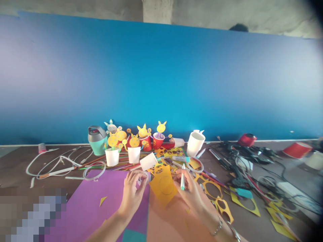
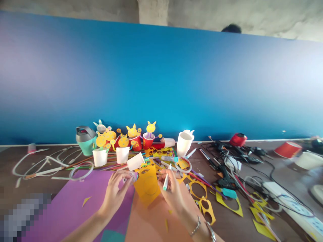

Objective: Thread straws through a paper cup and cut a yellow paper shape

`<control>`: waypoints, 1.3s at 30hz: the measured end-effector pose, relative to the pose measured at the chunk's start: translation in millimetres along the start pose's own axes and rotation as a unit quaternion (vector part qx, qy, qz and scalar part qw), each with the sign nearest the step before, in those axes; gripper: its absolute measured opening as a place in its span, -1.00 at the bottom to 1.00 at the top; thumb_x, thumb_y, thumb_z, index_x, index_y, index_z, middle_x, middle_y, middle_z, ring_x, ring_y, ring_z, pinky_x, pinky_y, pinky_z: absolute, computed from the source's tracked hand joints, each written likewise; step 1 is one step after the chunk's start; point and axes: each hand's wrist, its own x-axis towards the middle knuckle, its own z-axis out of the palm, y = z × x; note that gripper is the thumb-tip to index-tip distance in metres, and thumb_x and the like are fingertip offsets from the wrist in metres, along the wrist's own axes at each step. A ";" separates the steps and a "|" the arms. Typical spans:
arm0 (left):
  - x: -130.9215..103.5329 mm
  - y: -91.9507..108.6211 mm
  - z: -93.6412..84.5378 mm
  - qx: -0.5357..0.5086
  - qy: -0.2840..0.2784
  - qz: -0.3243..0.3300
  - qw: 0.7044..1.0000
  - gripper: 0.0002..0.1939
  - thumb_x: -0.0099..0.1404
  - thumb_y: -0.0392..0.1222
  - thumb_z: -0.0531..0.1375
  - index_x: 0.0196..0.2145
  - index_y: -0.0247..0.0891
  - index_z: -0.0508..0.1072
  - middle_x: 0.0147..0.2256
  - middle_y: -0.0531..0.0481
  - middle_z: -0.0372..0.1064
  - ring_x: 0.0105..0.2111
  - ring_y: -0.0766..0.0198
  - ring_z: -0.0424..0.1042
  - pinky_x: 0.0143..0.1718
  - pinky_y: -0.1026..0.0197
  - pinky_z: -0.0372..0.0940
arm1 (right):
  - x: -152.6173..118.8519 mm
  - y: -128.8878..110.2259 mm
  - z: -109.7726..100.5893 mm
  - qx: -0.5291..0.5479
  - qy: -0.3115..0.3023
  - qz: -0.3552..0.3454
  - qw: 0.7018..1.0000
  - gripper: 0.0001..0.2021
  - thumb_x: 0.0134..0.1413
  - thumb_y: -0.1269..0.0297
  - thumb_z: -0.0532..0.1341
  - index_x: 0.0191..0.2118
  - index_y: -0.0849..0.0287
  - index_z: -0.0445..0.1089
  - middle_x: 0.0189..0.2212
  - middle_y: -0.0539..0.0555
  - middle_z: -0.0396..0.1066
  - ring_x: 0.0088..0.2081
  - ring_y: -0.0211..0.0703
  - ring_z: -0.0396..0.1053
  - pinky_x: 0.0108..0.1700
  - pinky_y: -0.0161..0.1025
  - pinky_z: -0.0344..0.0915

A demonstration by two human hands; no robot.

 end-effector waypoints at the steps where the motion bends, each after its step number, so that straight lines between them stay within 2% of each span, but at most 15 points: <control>1: -0.4 0.8 -0.2 0.006 -0.008 0.003 1.000 -0.87 0.38 -0.21 0.15 -0.35 -0.14 0.42 -0.23 -0.01 0.50 -0.12 0.10 0.44 -0.06 0.05 0.27 | -0.5 0.7 -0.3 -0.006 -0.006 -0.001 1.000 -0.77 0.02 0.28 0.27 -0.15 0.06 0.33 -0.40 0.04 0.47 -0.35 -0.01 0.48 -0.32 -0.15 0.43; 5: -2.1 0.8 -1.1 0.035 -0.028 0.004 0.999 -0.88 0.37 -0.25 0.13 -0.33 -0.13 0.43 -0.20 -0.02 0.51 -0.11 0.08 0.43 -0.05 0.03 0.25 | -1.8 3.8 -2.0 -0.014 -0.030 0.007 0.999 -0.77 0.08 0.26 0.23 -0.11 0.05 0.31 -0.37 0.03 0.48 -0.36 -0.04 0.46 -0.34 -0.18 0.41; 9: -2.2 -4.4 -0.8 0.069 -0.009 -0.025 0.997 -0.87 0.34 -0.27 0.11 -0.20 -0.12 0.43 -0.14 -0.06 0.49 -0.08 0.03 0.41 -0.05 -0.03 0.26 | -1.8 7.5 -2.2 -0.035 -0.036 -0.003 0.999 -0.75 0.07 0.26 0.21 -0.09 0.05 0.31 -0.40 0.00 0.45 -0.39 -0.07 0.44 -0.36 -0.21 0.39; 12: -2.4 -3.8 -0.7 0.112 -0.003 -0.070 0.991 -0.73 0.27 -0.23 0.18 -0.05 -0.11 0.39 -0.04 -0.09 0.46 -0.01 -0.04 0.37 -0.05 -0.08 0.26 | -2.1 7.8 -2.0 -0.063 -0.032 -0.017 0.997 -0.78 0.08 0.25 0.19 -0.11 0.05 0.31 -0.42 -0.01 0.43 -0.39 -0.09 0.43 -0.34 -0.21 0.39; 14: -2.8 -0.5 -1.1 0.134 -0.023 -0.094 0.986 -0.65 0.23 -0.20 0.22 -0.01 -0.10 0.37 -0.01 -0.09 0.45 0.02 -0.08 0.34 -0.04 -0.11 0.25 | -2.6 6.4 -2.0 -0.083 -0.038 -0.021 0.996 -0.79 0.10 0.26 0.16 -0.12 0.05 0.30 -0.43 -0.01 0.42 -0.41 -0.10 0.43 -0.33 -0.21 0.39; 18: -3.1 4.6 -2.1 0.164 -0.067 -0.103 0.979 -0.68 0.29 -0.16 0.19 0.00 -0.11 0.38 -0.03 -0.11 0.47 -0.02 -0.10 0.37 -0.05 -0.15 0.23 | -4.1 4.5 -2.6 -0.121 -0.052 -0.040 0.991 -0.79 0.06 0.35 0.14 -0.15 0.06 0.36 -0.43 0.00 0.44 -0.40 -0.09 0.43 -0.32 -0.21 0.37; 21: -4.0 4.5 -2.0 0.153 -0.069 -0.082 0.982 -0.65 0.30 -0.15 0.19 0.03 -0.14 0.35 -0.01 -0.15 0.45 0.00 -0.10 0.38 -0.03 -0.17 0.24 | -5.5 5.1 -3.3 -0.138 -0.037 -0.064 0.988 -0.71 -0.08 0.44 0.15 -0.18 0.05 0.41 -0.45 0.00 0.46 -0.39 -0.08 0.43 -0.30 -0.20 0.37; 23: -5.9 5.4 -2.0 0.116 -0.080 -0.045 0.989 -0.60 0.29 -0.15 0.20 0.07 -0.16 0.30 0.02 -0.19 0.43 0.03 -0.09 0.37 -0.01 -0.16 0.25 | -6.5 5.6 -4.2 -0.146 -0.036 -0.075 0.986 -0.65 -0.15 0.48 0.16 -0.18 0.04 0.43 -0.48 -0.02 0.45 -0.41 -0.07 0.42 -0.32 -0.20 0.37; 29: -12.0 15.6 -2.8 0.048 -0.178 0.073 0.980 -0.45 0.20 -0.28 0.27 0.13 -0.13 0.27 0.01 -0.15 0.44 0.01 -0.01 0.40 0.02 -0.07 0.31 | -7.5 8.2 -7.7 -0.190 -0.086 -0.113 0.972 -0.45 -0.25 0.60 0.11 -0.06 0.05 0.41 -0.49 -0.05 0.44 -0.41 -0.09 0.42 -0.32 -0.22 0.35; 34: -11.6 18.9 -1.7 0.054 -0.211 0.094 0.971 -0.47 0.21 -0.12 0.33 0.11 -0.14 0.33 -0.03 -0.16 0.45 -0.02 -0.03 0.40 0.00 -0.07 0.32 | -6.4 12.5 -8.5 -0.248 -0.128 -0.113 0.954 -0.38 -0.25 0.69 0.02 -0.01 0.09 0.36 -0.47 -0.06 0.43 -0.38 -0.15 0.41 -0.24 -0.23 0.34; 39: -11.7 19.9 -1.3 0.062 -0.229 0.094 0.967 -0.47 0.19 -0.13 0.34 0.09 -0.16 0.34 -0.06 -0.15 0.45 -0.03 -0.02 0.39 0.01 -0.06 0.30 | -6.9 12.4 -8.7 -0.306 -0.150 -0.109 0.934 -0.41 -0.18 0.73 0.00 0.00 0.14 0.31 -0.41 0.00 0.46 -0.29 -0.13 0.44 -0.20 -0.25 0.35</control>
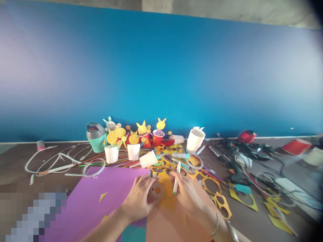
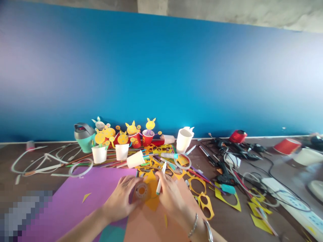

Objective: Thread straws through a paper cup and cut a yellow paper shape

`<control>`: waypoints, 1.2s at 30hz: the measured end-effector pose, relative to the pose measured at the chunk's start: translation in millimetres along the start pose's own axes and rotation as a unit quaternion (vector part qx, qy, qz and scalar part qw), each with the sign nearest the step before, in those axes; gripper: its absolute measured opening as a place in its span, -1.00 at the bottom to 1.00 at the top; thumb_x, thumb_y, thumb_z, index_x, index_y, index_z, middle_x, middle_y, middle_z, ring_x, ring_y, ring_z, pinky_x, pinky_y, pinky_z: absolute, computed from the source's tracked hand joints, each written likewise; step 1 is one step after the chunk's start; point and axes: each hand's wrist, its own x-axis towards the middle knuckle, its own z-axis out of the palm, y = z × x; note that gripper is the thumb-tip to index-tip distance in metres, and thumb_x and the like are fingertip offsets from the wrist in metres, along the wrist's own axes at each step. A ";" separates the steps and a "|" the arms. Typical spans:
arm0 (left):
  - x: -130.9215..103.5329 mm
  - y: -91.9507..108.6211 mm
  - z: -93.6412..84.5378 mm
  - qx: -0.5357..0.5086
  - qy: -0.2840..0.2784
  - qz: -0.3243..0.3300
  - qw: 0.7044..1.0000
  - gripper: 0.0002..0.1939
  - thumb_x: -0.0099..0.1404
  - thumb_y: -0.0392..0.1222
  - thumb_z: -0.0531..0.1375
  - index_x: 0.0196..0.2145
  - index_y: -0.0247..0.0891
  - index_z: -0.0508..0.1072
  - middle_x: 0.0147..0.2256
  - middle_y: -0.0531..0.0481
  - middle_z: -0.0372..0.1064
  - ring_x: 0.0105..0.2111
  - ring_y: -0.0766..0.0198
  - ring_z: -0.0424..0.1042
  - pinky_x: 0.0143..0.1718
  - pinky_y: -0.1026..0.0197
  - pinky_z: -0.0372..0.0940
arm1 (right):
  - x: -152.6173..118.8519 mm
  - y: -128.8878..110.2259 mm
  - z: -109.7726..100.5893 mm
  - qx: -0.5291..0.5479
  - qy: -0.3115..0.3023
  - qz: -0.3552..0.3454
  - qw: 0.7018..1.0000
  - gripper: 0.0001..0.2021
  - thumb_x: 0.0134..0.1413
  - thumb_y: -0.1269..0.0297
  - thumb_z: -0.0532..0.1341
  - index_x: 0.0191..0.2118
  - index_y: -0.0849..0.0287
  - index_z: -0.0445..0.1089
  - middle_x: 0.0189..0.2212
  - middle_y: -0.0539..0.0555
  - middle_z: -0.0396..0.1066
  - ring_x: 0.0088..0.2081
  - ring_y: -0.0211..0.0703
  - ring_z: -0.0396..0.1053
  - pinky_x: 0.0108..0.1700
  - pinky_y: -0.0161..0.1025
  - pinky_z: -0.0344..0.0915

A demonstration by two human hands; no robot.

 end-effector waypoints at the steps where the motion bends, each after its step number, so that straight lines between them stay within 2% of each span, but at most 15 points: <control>1: 0.3 0.5 -0.4 0.000 -0.003 0.002 1.000 -0.47 0.20 -0.14 0.34 0.10 -0.16 0.33 -0.06 -0.14 0.45 -0.02 -0.02 0.39 0.01 -0.05 0.30 | -0.2 -0.2 -0.2 -0.009 -0.005 -0.002 1.000 -0.41 -0.18 0.73 0.00 0.00 0.14 0.31 -0.37 0.03 0.48 -0.27 -0.12 0.44 -0.20 -0.24 0.35; 5: 1.9 2.5 -2.3 -0.002 -0.008 0.012 1.000 -0.49 0.22 -0.13 0.32 0.10 -0.16 0.32 -0.04 -0.14 0.46 -0.01 -0.01 0.38 0.02 -0.05 0.28 | -0.9 1.1 0.8 -0.028 -0.011 -0.014 0.999 -0.41 -0.19 0.74 -0.01 0.00 0.15 0.30 -0.28 0.09 0.51 -0.23 -0.08 0.46 -0.17 -0.18 0.39; 9: 1.3 2.2 -2.2 -0.008 -0.020 0.008 1.000 -0.49 0.22 -0.12 0.31 0.10 -0.17 0.32 -0.05 -0.13 0.46 -0.02 -0.01 0.38 0.01 -0.06 0.27 | -1.5 4.1 3.4 -0.029 -0.001 -0.032 0.999 -0.39 -0.14 0.74 -0.01 0.06 0.14 0.26 -0.15 0.15 0.52 -0.11 -0.04 0.47 -0.09 -0.12 0.41; 16: -0.2 -0.3 -0.3 -0.014 -0.020 0.007 1.000 -0.35 0.10 -0.27 0.32 0.15 -0.17 0.28 0.02 -0.13 0.42 0.03 -0.01 0.34 0.07 -0.08 0.21 | -1.5 5.6 3.9 -0.037 -0.007 -0.034 0.999 -0.36 -0.16 0.75 -0.02 0.08 0.14 0.27 -0.12 0.17 0.53 -0.10 -0.03 0.49 -0.09 -0.09 0.43; 22: 0.3 2.1 -0.7 -0.019 -0.010 0.017 1.000 -0.47 0.09 -0.28 0.31 0.05 -0.14 0.40 -0.04 -0.07 0.48 -0.02 0.02 0.37 0.02 -0.04 0.23 | -1.7 8.0 5.1 -0.037 0.003 -0.050 0.998 -0.27 -0.18 0.78 -0.04 0.16 0.15 0.25 -0.04 0.21 0.51 -0.04 -0.02 0.47 -0.04 -0.06 0.42; 32: 1.8 3.9 -2.4 -0.023 -0.010 0.016 1.000 -0.53 0.12 -0.22 0.32 0.02 -0.16 0.44 -0.02 -0.09 0.49 -0.04 0.02 0.40 0.01 -0.06 0.25 | -2.6 10.9 5.1 -0.033 -0.013 -0.044 0.998 -0.34 -0.10 0.73 -0.01 0.14 0.11 0.25 -0.07 0.17 0.51 -0.03 0.00 0.46 -0.02 -0.03 0.41; 36: 2.3 4.5 -2.6 -0.017 -0.011 0.013 1.000 -0.53 0.12 -0.21 0.32 0.02 -0.16 0.44 0.00 -0.10 0.49 -0.04 0.02 0.40 0.01 -0.06 0.26 | -3.4 10.1 3.8 -0.024 -0.010 -0.049 0.998 -0.40 -0.06 0.71 -0.02 0.09 0.10 0.27 -0.11 0.14 0.51 -0.05 -0.04 0.45 -0.05 -0.08 0.43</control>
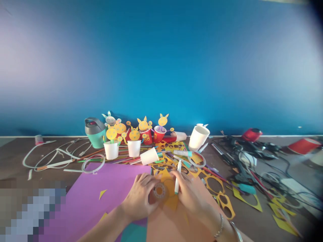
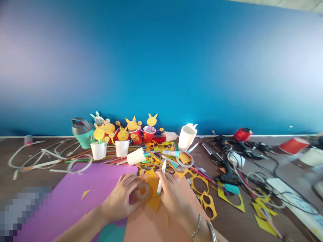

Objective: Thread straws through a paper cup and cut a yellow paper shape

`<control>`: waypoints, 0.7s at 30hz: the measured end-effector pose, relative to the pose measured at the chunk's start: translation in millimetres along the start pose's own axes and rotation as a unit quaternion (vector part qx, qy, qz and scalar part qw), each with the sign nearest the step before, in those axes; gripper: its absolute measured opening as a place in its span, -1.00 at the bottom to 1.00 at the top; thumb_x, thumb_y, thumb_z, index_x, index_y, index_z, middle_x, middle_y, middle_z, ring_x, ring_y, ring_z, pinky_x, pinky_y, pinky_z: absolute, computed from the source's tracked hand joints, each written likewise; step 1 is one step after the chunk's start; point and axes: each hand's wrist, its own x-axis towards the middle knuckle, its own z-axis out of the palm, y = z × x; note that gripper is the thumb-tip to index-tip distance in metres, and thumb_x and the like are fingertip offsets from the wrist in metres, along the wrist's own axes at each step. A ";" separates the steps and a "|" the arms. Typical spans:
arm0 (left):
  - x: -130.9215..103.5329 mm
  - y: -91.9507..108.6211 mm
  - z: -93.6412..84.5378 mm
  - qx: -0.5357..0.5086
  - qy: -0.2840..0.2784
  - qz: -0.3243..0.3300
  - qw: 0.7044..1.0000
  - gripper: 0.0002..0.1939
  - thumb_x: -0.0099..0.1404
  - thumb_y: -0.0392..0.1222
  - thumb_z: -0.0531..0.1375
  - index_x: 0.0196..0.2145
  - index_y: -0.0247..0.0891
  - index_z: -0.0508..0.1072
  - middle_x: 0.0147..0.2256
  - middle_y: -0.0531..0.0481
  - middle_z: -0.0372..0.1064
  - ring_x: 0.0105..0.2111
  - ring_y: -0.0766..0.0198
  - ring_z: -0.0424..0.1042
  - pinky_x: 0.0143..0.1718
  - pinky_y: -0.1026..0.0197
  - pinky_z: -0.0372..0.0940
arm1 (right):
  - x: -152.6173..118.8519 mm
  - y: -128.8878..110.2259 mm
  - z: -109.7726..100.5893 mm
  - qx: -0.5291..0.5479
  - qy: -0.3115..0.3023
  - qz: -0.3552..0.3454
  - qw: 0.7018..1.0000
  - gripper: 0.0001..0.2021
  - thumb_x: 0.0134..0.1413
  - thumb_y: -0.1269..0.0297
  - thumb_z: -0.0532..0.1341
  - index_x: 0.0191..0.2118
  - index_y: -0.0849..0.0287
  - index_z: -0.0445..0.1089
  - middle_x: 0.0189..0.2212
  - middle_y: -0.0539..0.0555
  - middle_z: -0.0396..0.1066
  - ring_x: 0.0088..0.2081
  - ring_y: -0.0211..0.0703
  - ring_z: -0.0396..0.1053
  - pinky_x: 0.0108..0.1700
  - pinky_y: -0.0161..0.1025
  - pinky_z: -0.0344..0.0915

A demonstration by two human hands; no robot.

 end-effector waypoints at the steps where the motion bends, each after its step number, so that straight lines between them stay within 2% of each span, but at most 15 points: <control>1: 0.1 -0.2 0.1 0.000 0.000 0.000 1.000 -0.53 0.12 -0.21 0.31 0.02 -0.16 0.44 0.00 -0.10 0.48 -0.03 0.02 0.40 0.01 -0.06 0.26 | -0.1 -0.4 -0.1 0.002 0.003 -0.002 1.000 -0.40 -0.06 0.72 -0.02 0.10 0.10 0.27 -0.11 0.14 0.51 -0.05 -0.04 0.45 -0.04 -0.09 0.43; 7: 0.2 -1.9 0.1 -0.007 -0.008 -0.005 1.000 -0.50 0.09 -0.26 0.29 0.03 -0.16 0.44 0.01 -0.11 0.47 -0.02 0.01 0.39 0.02 -0.08 0.25 | 1.0 -3.7 -0.4 0.007 0.018 0.001 1.000 -0.31 -0.15 0.74 -0.02 0.13 0.09 0.26 -0.06 0.15 0.50 -0.03 -0.05 0.45 -0.01 -0.07 0.41; 14: -0.1 -2.7 -0.7 -0.014 -0.024 -0.013 1.000 -0.45 0.05 -0.29 0.28 0.05 -0.15 0.43 -0.01 -0.11 0.46 -0.01 -0.02 0.38 0.01 -0.09 0.24 | 3.6 -7.0 -4.3 -0.020 -0.002 0.003 1.000 -0.31 -0.20 0.74 -0.02 0.11 0.12 0.27 -0.10 0.17 0.51 -0.06 -0.04 0.46 -0.05 -0.09 0.43; 16: 0.0 -3.8 -0.4 -0.018 -0.021 -0.012 1.000 -0.47 0.04 -0.31 0.28 0.02 -0.15 0.44 -0.04 -0.10 0.47 -0.02 0.00 0.38 0.01 -0.08 0.24 | 4.4 -12.5 -11.9 -0.030 0.012 -0.011 0.999 -0.39 -0.09 0.68 0.03 0.10 0.11 0.30 -0.15 0.16 0.52 -0.13 -0.01 0.48 -0.12 -0.09 0.45; 18: 0.5 -4.7 -0.3 -0.021 -0.015 -0.010 1.000 -0.50 0.04 -0.34 0.25 -0.02 -0.14 0.46 -0.08 -0.08 0.47 -0.05 0.03 0.39 -0.02 -0.04 0.24 | 6.1 -22.9 -25.1 -0.022 0.045 -0.034 0.998 -0.59 0.12 0.52 0.10 0.09 0.10 0.33 -0.20 0.17 0.53 -0.19 0.03 0.49 -0.17 -0.07 0.45; 21: 2.2 -5.0 -0.5 -0.021 -0.013 -0.009 1.000 -0.51 0.03 -0.37 0.21 -0.04 -0.13 0.46 -0.12 -0.05 0.47 -0.09 0.06 0.39 -0.05 -0.01 0.24 | 11.0 -43.4 -48.6 0.054 0.076 -0.017 0.995 -0.68 0.34 0.32 0.04 0.14 0.08 0.31 -0.15 0.18 0.51 -0.12 0.01 0.49 -0.08 -0.09 0.45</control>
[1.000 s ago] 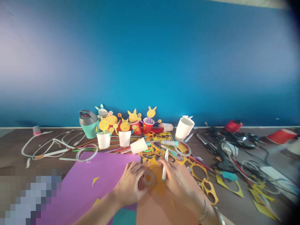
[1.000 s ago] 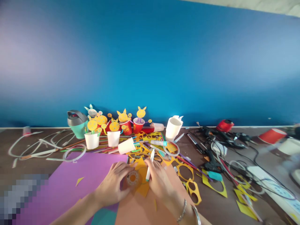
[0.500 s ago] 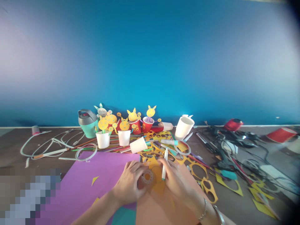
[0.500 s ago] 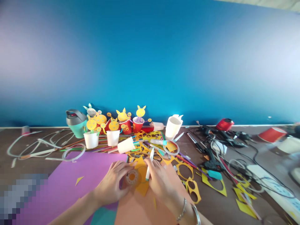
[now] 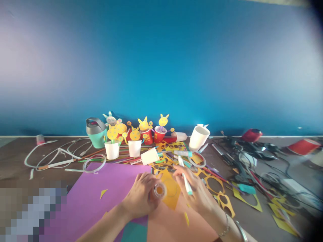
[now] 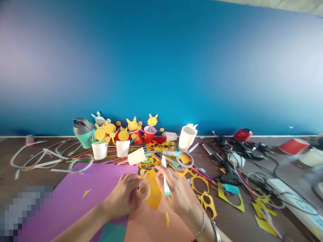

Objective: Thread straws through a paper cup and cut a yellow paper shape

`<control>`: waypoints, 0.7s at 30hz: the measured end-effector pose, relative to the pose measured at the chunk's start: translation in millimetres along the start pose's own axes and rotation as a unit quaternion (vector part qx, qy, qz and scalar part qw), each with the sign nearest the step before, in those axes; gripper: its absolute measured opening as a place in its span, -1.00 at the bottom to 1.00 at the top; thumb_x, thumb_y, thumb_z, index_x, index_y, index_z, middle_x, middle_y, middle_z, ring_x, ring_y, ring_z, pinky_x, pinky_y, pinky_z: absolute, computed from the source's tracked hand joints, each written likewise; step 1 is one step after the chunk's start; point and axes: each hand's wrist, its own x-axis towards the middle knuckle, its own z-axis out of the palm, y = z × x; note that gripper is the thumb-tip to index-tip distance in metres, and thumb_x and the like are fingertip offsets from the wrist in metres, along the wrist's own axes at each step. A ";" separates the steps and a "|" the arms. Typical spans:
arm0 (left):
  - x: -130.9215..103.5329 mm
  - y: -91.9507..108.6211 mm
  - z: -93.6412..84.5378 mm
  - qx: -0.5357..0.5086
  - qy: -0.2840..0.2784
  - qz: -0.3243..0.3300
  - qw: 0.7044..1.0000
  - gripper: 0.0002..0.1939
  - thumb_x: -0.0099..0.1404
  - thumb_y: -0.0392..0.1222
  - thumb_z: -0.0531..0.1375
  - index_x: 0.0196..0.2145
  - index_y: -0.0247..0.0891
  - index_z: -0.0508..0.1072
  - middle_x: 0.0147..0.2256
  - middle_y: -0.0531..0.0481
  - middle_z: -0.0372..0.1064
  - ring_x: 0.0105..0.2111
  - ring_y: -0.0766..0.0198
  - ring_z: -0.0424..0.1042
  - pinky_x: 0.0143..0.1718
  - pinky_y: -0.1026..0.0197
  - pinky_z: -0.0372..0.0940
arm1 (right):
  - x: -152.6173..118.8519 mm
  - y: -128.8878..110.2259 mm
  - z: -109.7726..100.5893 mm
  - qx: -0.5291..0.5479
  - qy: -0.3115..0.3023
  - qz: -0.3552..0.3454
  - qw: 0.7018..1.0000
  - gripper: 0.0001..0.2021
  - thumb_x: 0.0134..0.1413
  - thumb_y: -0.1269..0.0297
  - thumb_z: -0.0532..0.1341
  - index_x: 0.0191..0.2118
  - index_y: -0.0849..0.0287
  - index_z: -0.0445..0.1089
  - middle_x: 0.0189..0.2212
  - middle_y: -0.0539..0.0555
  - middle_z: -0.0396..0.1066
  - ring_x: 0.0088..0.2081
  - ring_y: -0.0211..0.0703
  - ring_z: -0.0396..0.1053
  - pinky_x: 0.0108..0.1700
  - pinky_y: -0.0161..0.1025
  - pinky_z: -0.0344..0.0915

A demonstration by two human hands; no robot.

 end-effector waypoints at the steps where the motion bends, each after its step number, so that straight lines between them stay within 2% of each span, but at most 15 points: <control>1: 0.7 0.2 -0.2 0.000 -0.002 -0.002 1.000 -0.51 0.03 -0.37 0.21 -0.04 -0.12 0.46 -0.13 -0.04 0.47 -0.09 0.06 0.39 -0.06 0.00 0.23 | 3.1 -6.7 -5.0 0.030 0.004 0.019 0.999 -0.66 0.37 0.28 -0.01 0.17 0.08 0.29 -0.17 0.17 0.50 -0.12 -0.01 0.49 -0.08 -0.11 0.46; 2: 1.3 0.5 -0.4 -0.001 -0.004 -0.004 1.000 -0.51 0.02 -0.37 0.21 -0.05 -0.12 0.46 -0.13 -0.03 0.47 -0.10 0.06 0.39 -0.06 0.00 0.23 | 5.9 -12.1 -8.2 0.061 -0.025 0.034 0.997 -0.67 0.39 0.23 -0.04 0.13 0.05 0.33 -0.20 0.14 0.50 -0.12 -0.03 0.48 -0.07 -0.13 0.46; 5: 1.9 1.4 -1.1 -0.001 -0.009 -0.013 1.000 -0.53 0.01 -0.38 0.21 -0.08 -0.11 0.46 -0.16 -0.02 0.47 -0.11 0.07 0.38 -0.06 0.02 0.21 | 10.1 -19.2 -5.9 0.109 -0.066 0.058 0.990 -0.73 0.38 0.23 0.00 -0.17 0.01 0.46 -0.35 0.06 0.45 -0.19 -0.07 0.46 -0.10 -0.17 0.45; 8: 0.3 1.6 -1.8 -0.004 -0.009 -0.007 1.000 -0.55 0.05 -0.35 0.21 -0.07 -0.10 0.45 -0.15 -0.02 0.47 -0.11 0.08 0.37 -0.07 0.03 0.20 | 7.5 -16.6 8.0 0.111 -0.044 0.079 0.990 -0.78 0.34 0.33 0.04 -0.35 0.04 0.33 -0.48 0.01 0.38 -0.38 -0.11 0.39 -0.35 -0.24 0.41; 10: -1.1 1.2 -2.5 -0.008 -0.012 0.000 1.000 -0.57 0.09 -0.31 0.23 -0.05 -0.10 0.44 -0.14 -0.03 0.46 -0.11 0.07 0.37 -0.07 0.04 0.20 | 4.4 -13.3 17.6 0.093 -0.033 0.061 0.993 -0.77 0.29 0.38 0.05 -0.43 0.04 0.22 -0.52 0.00 0.33 -0.44 -0.12 0.34 -0.44 -0.24 0.35; 12: -1.7 0.8 -3.3 -0.010 -0.017 0.002 1.000 -0.59 0.11 -0.27 0.24 -0.04 -0.10 0.44 -0.14 -0.03 0.46 -0.10 0.07 0.37 -0.06 0.04 0.21 | 1.7 -10.1 24.7 0.072 -0.037 0.029 0.996 -0.77 0.25 0.43 0.05 -0.45 0.04 0.18 -0.51 0.00 0.33 -0.44 -0.12 0.32 -0.41 -0.22 0.32; 16: -1.0 0.6 -4.4 -0.009 -0.021 -0.001 1.000 -0.61 0.13 -0.24 0.26 -0.04 -0.12 0.43 -0.14 -0.03 0.45 -0.10 0.07 0.36 -0.04 0.03 0.22 | -1.9 -5.8 32.4 0.044 -0.050 -0.021 0.998 -0.83 0.22 0.45 0.05 -0.39 0.07 0.22 -0.42 0.03 0.39 -0.36 -0.10 0.34 -0.27 -0.16 0.29; 21: -0.3 1.4 -5.2 -0.006 -0.021 0.000 1.000 -0.60 0.15 -0.21 0.25 -0.02 -0.12 0.43 -0.13 -0.05 0.45 -0.07 0.06 0.37 -0.01 0.01 0.22 | -4.6 -4.8 36.5 0.005 -0.078 -0.062 0.995 -0.84 0.22 0.43 0.05 -0.39 0.10 0.22 -0.43 0.01 0.35 -0.34 -0.11 0.30 -0.21 -0.12 0.20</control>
